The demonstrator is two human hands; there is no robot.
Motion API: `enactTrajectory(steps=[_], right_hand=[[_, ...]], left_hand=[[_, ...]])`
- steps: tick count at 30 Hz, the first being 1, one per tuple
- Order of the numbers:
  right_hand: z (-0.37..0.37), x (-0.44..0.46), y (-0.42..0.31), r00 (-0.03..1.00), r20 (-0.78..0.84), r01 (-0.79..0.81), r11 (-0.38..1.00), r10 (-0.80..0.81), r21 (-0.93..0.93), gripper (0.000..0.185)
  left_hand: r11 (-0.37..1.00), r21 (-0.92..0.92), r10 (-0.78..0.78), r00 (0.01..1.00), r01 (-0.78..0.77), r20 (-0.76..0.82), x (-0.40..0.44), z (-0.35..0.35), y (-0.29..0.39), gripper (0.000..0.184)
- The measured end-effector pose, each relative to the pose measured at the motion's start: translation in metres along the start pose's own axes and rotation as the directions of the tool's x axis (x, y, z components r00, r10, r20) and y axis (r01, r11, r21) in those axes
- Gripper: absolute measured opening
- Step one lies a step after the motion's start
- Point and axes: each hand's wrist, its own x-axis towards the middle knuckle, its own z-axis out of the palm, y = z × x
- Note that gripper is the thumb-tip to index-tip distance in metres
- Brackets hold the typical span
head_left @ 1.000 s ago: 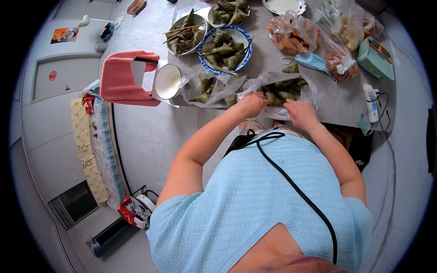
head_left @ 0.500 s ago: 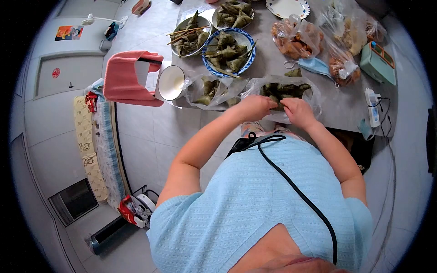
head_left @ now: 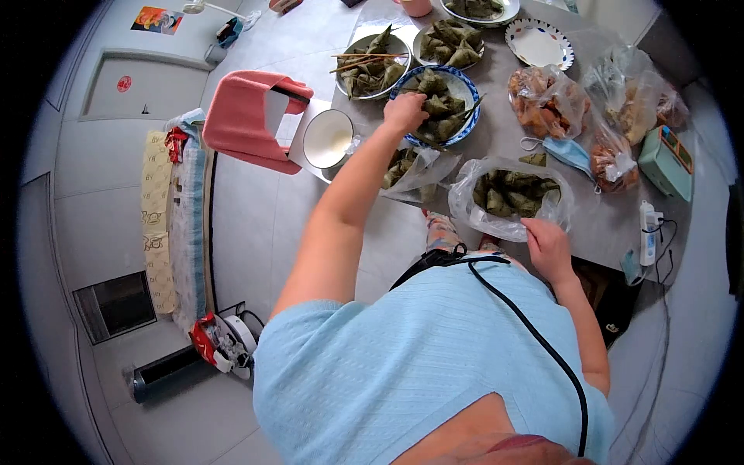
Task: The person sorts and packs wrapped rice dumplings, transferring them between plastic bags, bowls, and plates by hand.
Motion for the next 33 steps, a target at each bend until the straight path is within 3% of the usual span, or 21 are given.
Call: enactTrajectory(steps=[3,5,6,8,9,11,12,14,15,16,17,18,19,20,22,24,27,29,30,32,33], right_hand=[[-0.005,-0.003,-0.007,1.000,-0.012,-0.021,0.999,0.020,-0.033,0.021],[-0.009,-0.005,-0.008,0.998,-0.058,-0.022,0.998,0.018,-0.064,0.022],[-0.010,-0.008,-0.006,0.998,-0.065,-0.031,0.997,0.026,-0.065,0.022],[-0.011,-0.013,0.001,0.989,-0.108,-0.111,0.992,0.104,-0.062,0.024],[-0.011,-0.014,0.004,0.988,-0.114,-0.116,0.992,0.109,-0.058,0.024],[-0.012,-0.012,0.012,0.934,-0.339,-0.158,0.980,0.109,-0.118,0.024],[-0.014,-0.008,0.010,0.931,-0.343,-0.171,0.979,0.122,-0.115,0.024],[-0.024,0.001,0.008,0.769,-0.637,-0.347,0.872,0.053,-0.346,0.026],[-0.013,-0.002,0.024,0.768,-0.637,-0.368,0.863,0.071,-0.348,0.026],[0.008,-0.009,0.052,0.728,-0.640,-0.490,0.838,0.244,-0.238,0.028],[0.022,-0.015,0.078,0.666,-0.626,-0.601,0.789,0.405,-0.128,0.031],[0.026,-0.021,0.101,0.661,-0.629,-0.609,0.783,0.409,-0.131,0.031],[0.027,-0.026,0.125,0.682,-0.336,-0.632,0.754,0.650,0.177,0.033],[0.026,-0.028,0.136,0.676,0.032,-0.670,0.597,0.736,0.441,0.035],[0.011,-0.018,0.109,0.676,-0.058,-0.593,0.589,0.735,0.548,0.027],[-0.006,-0.012,0.090,0.688,-0.068,-0.448,0.497,0.722,0.744,0.022],[-0.018,-0.009,0.077,0.709,-0.169,-0.429,0.608,0.685,0.668,0.018],[-0.021,-0.011,0.078,0.707,-0.201,-0.446,0.648,0.678,0.617,0.018],[-0.022,-0.013,0.078,0.709,-0.232,-0.460,0.686,0.666,0.564,0.018],[-0.022,-0.017,0.079,0.698,-0.240,-0.472,0.686,0.674,0.553,0.017],[-0.023,-0.020,0.079,0.689,-0.250,-0.484,0.688,0.680,0.541,0.017]], left_hand=[[0.993,0.117,-0.022,0.999,0.018,0.035,0.014,0.014,0.003,0.042],[0.984,-0.115,-0.128,0.989,0.135,0.070,0.018,0.014,-0.002,0.035],[0.986,-0.113,-0.117,0.990,0.125,0.072,0.019,0.013,-0.007,0.035],[0.869,-0.478,-0.104,0.992,0.129,0.079,0.017,0.009,-0.019,0.036],[0.872,-0.473,-0.098,0.992,0.125,0.080,0.013,0.002,-0.020,0.036],[0.563,-0.785,-0.079,0.962,0.261,0.263,-0.004,-0.020,-0.008,0.040],[0.567,-0.781,-0.070,0.960,0.262,0.271,-0.015,-0.034,0.005,0.040],[0.390,-0.892,0.104,0.951,0.230,0.291,-0.042,-0.061,0.041,0.039],[0.362,-0.908,0.159,0.946,0.211,0.283,-0.053,-0.064,0.059,0.034],[0.332,-0.924,0.213,0.939,0.188,0.268,-0.061,-0.064,0.078,0.030],[0.379,-0.905,0.250,0.921,0.193,0.300,-0.069,-0.061,0.098,0.028],[0.394,-0.899,0.309,0.893,0.192,0.327,-0.079,-0.057,0.119,0.030],[0.576,-0.804,0.325,0.861,0.149,0.392,-0.081,-0.048,0.138,0.034],[0.632,-0.769,0.333,0.864,0.092,0.377,-0.088,-0.037,0.156,0.032],[0.799,-0.593,0.337,0.892,-0.100,0.303,-0.094,0.004,0.186,0.031],[0.798,-0.550,0.378,0.915,-0.246,0.139,-0.105,0.037,0.213,0.029],[0.812,-0.486,0.390,0.920,-0.323,0.041,-0.123,0.069,0.240,0.030],[0.695,-0.589,0.499,0.866,-0.413,-0.018,-0.137,0.076,0.246,0.030],[0.695,-0.589,0.500,0.866,-0.412,-0.016,-0.138,0.073,0.243,0.030],[0.824,-0.442,0.490,0.837,-0.354,0.243,-0.141,0.059,0.225,0.030],[0.868,-0.276,0.488,0.813,-0.414,0.317,-0.140,0.070,0.211,0.028]])
